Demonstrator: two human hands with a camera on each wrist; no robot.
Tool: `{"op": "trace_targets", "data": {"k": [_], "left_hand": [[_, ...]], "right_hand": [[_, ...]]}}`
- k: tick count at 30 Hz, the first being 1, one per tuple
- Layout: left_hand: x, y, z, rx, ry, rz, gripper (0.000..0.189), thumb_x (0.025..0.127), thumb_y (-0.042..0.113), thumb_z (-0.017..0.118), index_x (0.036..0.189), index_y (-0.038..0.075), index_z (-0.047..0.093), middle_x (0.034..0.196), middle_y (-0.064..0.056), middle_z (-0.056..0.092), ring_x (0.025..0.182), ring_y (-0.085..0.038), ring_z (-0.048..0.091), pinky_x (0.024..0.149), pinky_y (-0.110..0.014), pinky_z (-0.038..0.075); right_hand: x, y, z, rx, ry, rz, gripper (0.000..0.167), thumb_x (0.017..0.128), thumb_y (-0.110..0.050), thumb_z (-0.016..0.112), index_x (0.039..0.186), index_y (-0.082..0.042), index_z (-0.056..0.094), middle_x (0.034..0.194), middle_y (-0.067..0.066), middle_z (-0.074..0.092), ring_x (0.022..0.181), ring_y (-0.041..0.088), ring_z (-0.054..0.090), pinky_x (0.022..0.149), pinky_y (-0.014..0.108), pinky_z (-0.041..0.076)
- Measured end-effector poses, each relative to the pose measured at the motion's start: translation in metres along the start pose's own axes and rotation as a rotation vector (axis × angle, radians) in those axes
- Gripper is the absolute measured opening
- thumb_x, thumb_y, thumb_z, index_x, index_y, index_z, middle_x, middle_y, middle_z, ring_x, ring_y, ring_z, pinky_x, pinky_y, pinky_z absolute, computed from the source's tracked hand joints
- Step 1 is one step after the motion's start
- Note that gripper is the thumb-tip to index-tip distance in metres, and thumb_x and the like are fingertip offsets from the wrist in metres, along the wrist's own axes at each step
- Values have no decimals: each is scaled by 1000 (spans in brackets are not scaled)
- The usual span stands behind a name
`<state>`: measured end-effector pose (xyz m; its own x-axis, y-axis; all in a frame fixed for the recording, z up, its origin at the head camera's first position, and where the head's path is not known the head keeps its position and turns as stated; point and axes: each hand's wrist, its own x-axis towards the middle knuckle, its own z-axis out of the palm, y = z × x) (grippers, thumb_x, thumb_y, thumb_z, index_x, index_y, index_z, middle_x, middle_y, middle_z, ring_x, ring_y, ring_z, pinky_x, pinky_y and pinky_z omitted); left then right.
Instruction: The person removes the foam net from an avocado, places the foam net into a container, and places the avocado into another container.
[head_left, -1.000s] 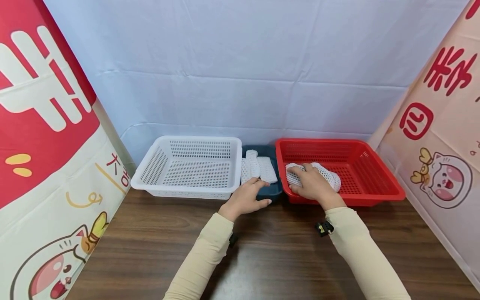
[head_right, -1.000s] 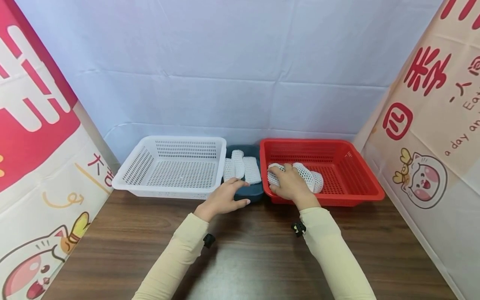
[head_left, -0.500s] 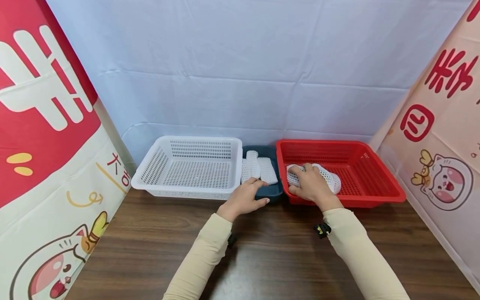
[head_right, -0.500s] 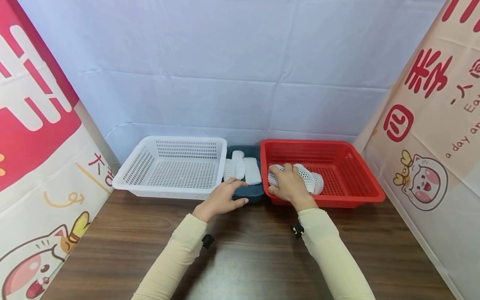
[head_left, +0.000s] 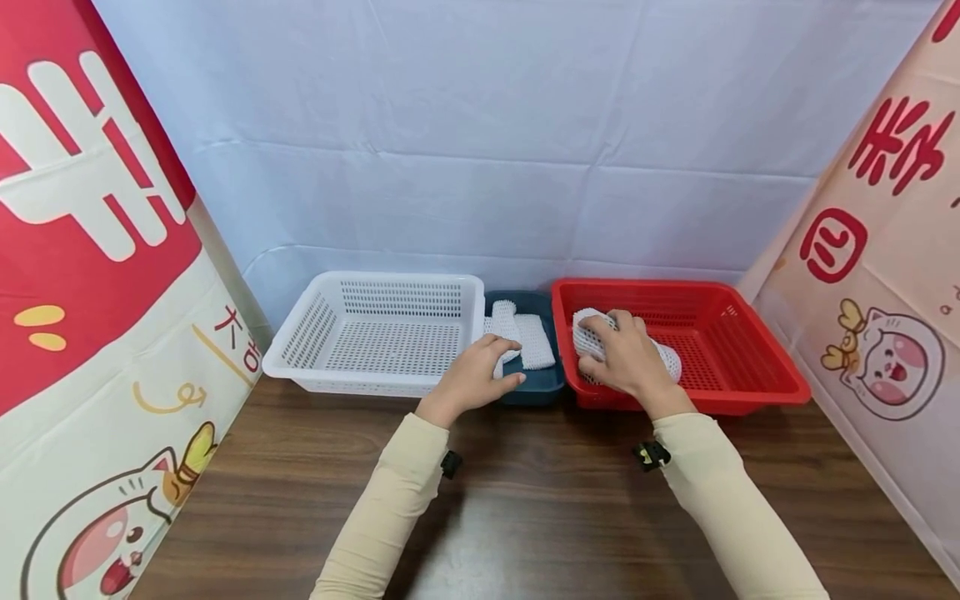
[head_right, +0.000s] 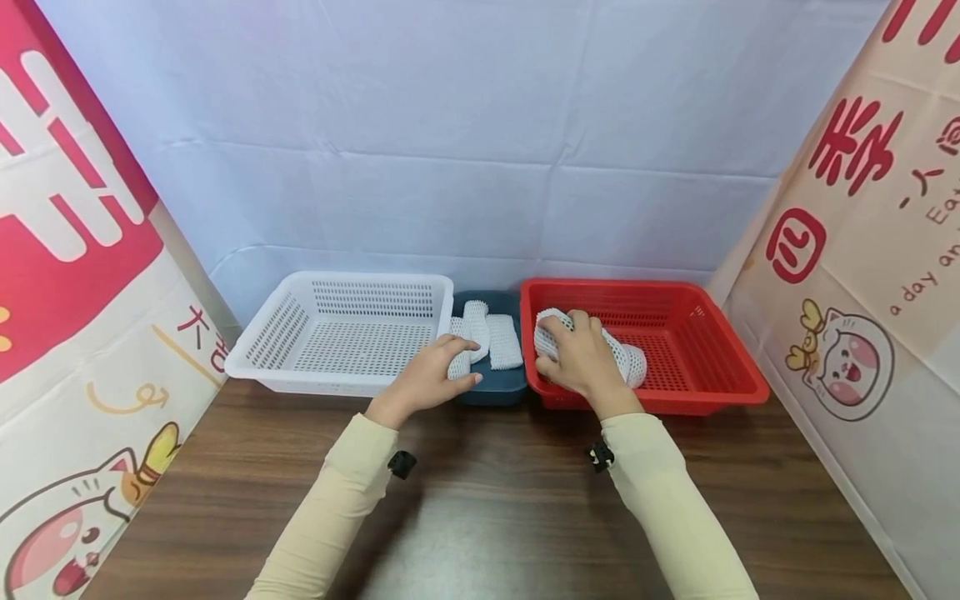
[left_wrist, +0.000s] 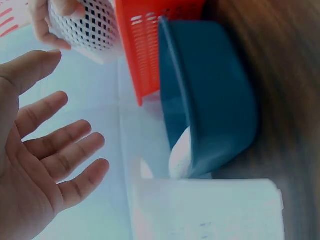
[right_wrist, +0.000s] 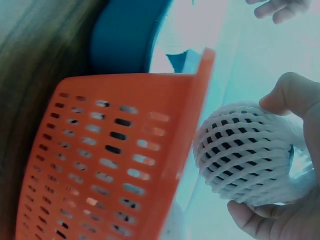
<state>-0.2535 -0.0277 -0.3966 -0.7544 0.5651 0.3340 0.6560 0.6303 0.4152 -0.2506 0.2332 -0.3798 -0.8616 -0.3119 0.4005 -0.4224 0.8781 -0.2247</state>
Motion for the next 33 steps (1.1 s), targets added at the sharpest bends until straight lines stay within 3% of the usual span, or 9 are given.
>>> {"op": "trace_targets", "data": {"k": [4, 16, 24, 33], "left_hand": [[-1, -1, -6, -10, 1, -11, 44, 87, 31, 65, 124, 8, 57, 121, -7, 55, 110, -19, 51, 90, -35, 42], [-4, -7, -5, 1, -3, -40, 43, 87, 32, 65, 125, 11, 57, 122, -5, 54, 111, -19, 51, 90, -35, 42], [-14, -7, -3, -17, 26, 23, 43, 86, 30, 66, 123, 9, 58, 117, -5, 56, 106, -17, 52, 87, -33, 44], [-24, -13, 3, -76, 24, 11, 44, 88, 31, 64, 126, 11, 56, 122, -5, 54, 110, -17, 50, 89, -35, 43]], "right_hand": [[0, -3, -2, 20, 27, -5, 47, 74, -22, 66, 119, -15, 54, 119, 28, 42, 99, 43, 42, 64, 54, 47], [-3, -5, 3, 35, 51, -25, 51, 70, -20, 70, 118, -14, 56, 117, 27, 45, 99, 42, 44, 71, 54, 46], [-10, -8, 1, 179, 36, 30, 48, 75, -19, 68, 121, -10, 57, 119, 24, 47, 108, 40, 41, 84, 58, 38], [-14, -6, 2, 272, 36, 83, 48, 77, -18, 67, 122, -9, 56, 120, 19, 51, 109, 36, 43, 87, 57, 36]]}}
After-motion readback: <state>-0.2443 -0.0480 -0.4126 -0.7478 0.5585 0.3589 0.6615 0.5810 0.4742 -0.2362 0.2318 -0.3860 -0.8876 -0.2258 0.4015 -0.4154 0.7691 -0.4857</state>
